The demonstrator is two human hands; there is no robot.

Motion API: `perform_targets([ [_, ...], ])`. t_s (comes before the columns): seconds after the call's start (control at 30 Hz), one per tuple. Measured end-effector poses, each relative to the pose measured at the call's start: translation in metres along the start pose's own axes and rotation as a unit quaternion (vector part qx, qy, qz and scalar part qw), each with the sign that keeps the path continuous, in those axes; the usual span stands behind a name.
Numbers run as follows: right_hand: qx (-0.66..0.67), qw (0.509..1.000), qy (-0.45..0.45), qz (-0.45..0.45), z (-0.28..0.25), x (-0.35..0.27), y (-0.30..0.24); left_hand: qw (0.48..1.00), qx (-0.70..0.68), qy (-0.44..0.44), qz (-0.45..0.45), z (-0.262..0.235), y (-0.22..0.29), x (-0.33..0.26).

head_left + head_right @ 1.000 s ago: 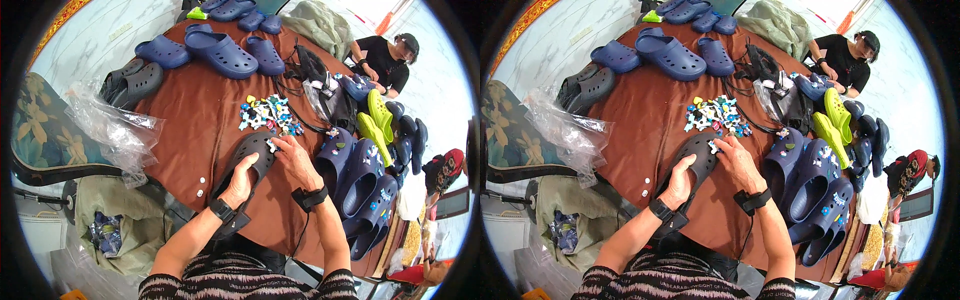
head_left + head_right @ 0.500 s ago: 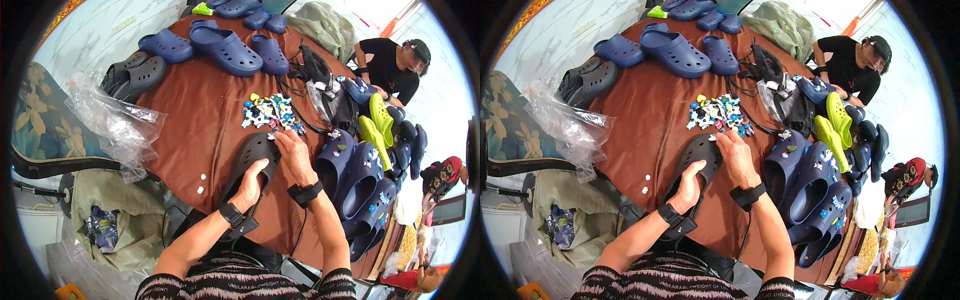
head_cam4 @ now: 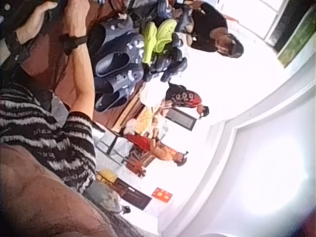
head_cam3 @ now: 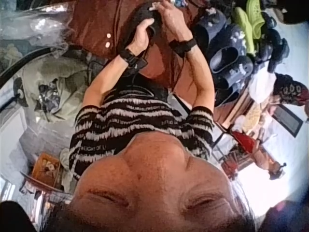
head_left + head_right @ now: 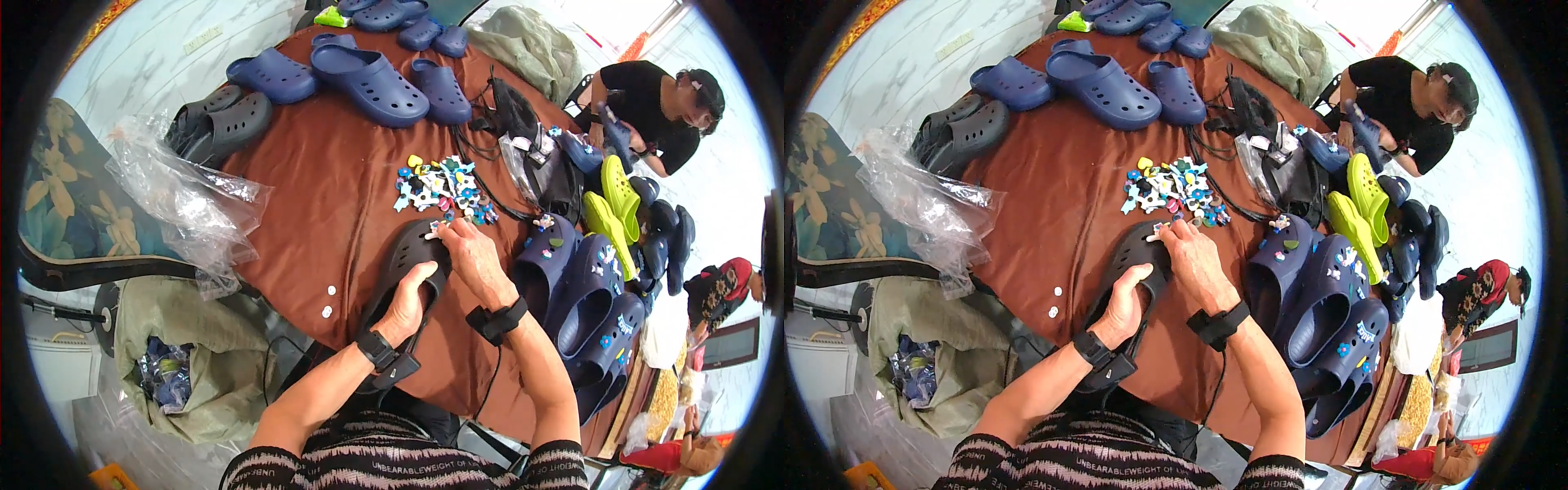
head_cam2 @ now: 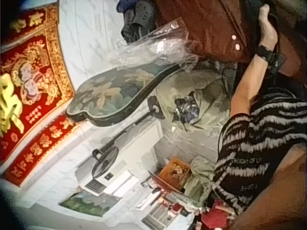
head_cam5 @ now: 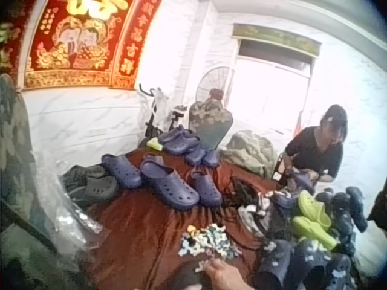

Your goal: Attaching decorative charms to the holes of plastic clogs.

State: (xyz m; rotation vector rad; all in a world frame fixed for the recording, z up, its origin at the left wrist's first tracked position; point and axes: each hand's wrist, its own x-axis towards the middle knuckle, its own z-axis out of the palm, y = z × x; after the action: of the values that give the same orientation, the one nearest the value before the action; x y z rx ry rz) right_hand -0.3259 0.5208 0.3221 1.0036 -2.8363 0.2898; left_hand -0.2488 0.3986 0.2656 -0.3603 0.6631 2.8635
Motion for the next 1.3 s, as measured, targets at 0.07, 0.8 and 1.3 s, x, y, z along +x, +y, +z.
perform_targets([
  [0.07,-0.017,1.0,-0.006,-0.003,0.001,0.0,-0.001,1.0,0.009,0.002,-0.003,-0.003,0.0,0.002],
  [0.8,0.068,0.994,-0.073,-0.037,-0.015,0.022,0.025,1.0,0.023,-0.011,0.009,-0.001,0.002,0.002],
  [1.3,-0.048,0.999,-0.008,-0.014,0.005,0.003,-0.001,1.0,0.01,-0.008,-0.016,-0.004,0.002,0.002],
])
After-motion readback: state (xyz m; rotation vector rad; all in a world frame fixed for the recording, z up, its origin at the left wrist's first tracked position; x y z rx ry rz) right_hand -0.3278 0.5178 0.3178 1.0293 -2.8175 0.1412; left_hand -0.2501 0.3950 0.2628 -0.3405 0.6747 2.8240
